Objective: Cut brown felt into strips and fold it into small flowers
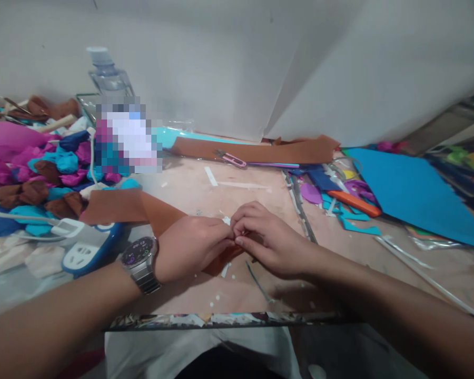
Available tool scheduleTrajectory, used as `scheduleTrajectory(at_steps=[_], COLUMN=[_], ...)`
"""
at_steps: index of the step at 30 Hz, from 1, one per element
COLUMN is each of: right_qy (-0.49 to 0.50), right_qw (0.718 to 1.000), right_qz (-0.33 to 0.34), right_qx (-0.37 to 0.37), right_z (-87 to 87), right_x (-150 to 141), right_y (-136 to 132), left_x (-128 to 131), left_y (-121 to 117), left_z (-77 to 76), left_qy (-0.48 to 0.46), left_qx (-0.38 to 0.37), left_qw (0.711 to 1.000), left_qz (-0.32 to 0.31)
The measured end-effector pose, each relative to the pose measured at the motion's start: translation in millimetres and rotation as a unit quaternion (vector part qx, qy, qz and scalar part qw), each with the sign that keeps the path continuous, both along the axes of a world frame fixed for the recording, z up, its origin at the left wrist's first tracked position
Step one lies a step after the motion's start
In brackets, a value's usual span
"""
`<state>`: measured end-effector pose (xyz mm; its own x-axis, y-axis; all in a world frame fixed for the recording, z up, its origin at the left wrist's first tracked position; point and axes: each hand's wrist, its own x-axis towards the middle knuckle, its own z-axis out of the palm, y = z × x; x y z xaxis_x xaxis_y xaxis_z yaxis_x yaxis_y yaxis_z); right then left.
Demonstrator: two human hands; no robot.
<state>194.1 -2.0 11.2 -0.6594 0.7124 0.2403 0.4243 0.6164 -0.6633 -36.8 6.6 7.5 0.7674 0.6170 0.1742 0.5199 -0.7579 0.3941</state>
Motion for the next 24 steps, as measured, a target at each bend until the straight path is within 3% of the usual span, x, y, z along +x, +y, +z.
scheduleTrajectory(at_steps=[7, 15, 24], right_qy=[0.018, 0.026, 0.020], right_qw=[1.000, 0.997, 0.998], right_qz=[-0.010, 0.031, 0.055], right_qx=[-0.019, -0.062, -0.035], right_z=[-4.0, -2.0, -1.7], right_x=[5.0, 7.8, 7.6], right_y=[5.7, 10.2, 8.2], left_x=[-1.7, -2.8, -3.0], left_y=[3.1, 3.9, 4.1], left_z=[5.9, 8.1, 9.6], left_qy=[-0.030, -0.048, -0.055], left_qx=[-0.069, -0.173, -0.200], left_qw=[0.997, 0.983, 0.978], left_qz=[0.018, 0.031, 0.028])
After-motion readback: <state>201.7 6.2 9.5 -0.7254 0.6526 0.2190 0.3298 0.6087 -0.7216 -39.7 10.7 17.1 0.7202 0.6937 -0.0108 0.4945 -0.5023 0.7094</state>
